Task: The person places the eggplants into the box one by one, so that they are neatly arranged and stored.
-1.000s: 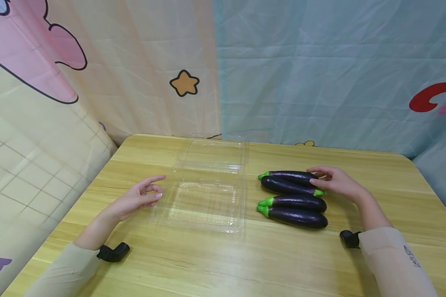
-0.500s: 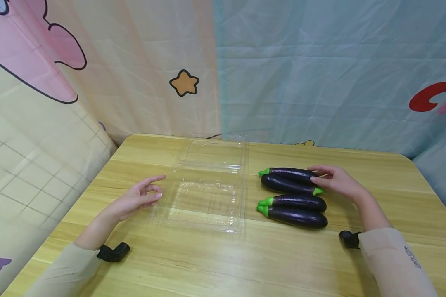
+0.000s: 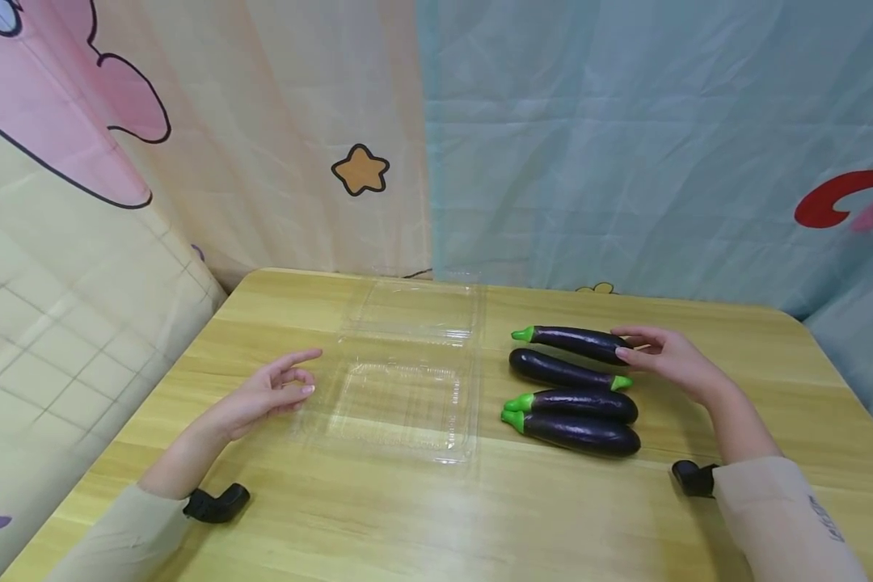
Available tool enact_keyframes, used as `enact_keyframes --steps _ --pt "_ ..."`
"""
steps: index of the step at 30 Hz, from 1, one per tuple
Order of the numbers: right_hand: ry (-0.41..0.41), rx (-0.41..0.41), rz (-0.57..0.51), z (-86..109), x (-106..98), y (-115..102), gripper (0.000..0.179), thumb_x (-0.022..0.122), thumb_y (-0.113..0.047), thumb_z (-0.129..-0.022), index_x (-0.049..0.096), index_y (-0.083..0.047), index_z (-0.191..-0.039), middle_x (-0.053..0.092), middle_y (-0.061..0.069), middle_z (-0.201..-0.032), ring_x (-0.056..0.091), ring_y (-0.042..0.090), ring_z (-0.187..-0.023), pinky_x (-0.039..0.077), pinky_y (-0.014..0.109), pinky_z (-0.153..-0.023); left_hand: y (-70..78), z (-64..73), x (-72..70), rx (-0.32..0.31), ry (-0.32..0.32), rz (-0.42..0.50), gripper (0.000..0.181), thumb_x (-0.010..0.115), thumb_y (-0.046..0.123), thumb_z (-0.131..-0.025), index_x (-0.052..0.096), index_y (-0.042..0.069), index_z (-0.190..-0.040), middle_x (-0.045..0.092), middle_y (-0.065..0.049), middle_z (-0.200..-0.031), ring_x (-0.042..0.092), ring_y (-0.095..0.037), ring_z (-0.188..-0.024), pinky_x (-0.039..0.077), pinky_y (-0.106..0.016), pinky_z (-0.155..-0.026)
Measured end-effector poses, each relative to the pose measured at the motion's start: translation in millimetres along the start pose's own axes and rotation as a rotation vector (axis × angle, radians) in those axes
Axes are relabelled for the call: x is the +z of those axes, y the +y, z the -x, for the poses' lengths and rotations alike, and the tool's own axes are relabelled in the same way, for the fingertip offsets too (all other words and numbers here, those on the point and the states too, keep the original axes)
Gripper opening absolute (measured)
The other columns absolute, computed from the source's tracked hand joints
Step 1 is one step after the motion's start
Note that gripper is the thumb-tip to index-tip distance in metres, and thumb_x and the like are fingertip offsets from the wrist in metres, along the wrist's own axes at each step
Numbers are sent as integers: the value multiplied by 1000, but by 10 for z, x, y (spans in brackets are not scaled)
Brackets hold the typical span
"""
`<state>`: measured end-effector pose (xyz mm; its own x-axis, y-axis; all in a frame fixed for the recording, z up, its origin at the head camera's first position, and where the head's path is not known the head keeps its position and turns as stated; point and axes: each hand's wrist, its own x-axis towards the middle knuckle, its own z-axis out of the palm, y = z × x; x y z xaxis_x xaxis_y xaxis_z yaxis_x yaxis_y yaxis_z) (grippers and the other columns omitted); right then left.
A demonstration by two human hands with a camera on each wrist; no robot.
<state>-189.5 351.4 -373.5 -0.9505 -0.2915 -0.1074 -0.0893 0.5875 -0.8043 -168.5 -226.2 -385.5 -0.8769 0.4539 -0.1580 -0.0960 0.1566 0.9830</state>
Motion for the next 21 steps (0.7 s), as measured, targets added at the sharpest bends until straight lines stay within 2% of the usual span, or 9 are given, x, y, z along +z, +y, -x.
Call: enact_keyframes --steps 4,7,11,16,21 --pt "12 -18 -11 36 -30 -65 55 51 -23 -98 33 8 -139 34 33 -136 63 6 -92 48 20 -78 12 8 8 0 -3 -8 68 58 7 -92 18 -1 -146 49 -6 -101 52 -11 -75 48 -22 -69" --pt "17 -32 -19 65 -44 -109 54 51 -20 -97 32 9 -139 34 34 -136 61 1 -92 49 21 -78 14 7 19 -3 -4 -2 68 58 7 -92 18 -2 -146 49 -6 -101 52 -10 -75 48 -22 -69" --pt "27 -21 1 94 -32 -170 53 50 -22 -98 33 5 -140 36 29 -136 59 -2 -92 49 23 -79 10 21 28 -9 -1 4 68 59 8 -92 18 -2 -146 49 -6 -101 52 -10 -74 49 -22 -70" --pt "35 -26 8 96 -19 -287 52 50 -25 -97 36 -1 -141 40 17 -134 61 2 -94 48 21 -79 35 25 25 -18 1 0 68 58 8 -92 18 -2 -146 49 -6 -100 51 -9 -75 48 -22 -70" --pt "36 -42 -10 92 7 -410 52 51 -25 -97 37 0 -140 38 20 -136 60 0 -93 46 17 -79 54 19 22 -22 3 3 69 58 7 -92 18 -1 -146 49 -6 -101 52 -10 -76 49 -23 -71"
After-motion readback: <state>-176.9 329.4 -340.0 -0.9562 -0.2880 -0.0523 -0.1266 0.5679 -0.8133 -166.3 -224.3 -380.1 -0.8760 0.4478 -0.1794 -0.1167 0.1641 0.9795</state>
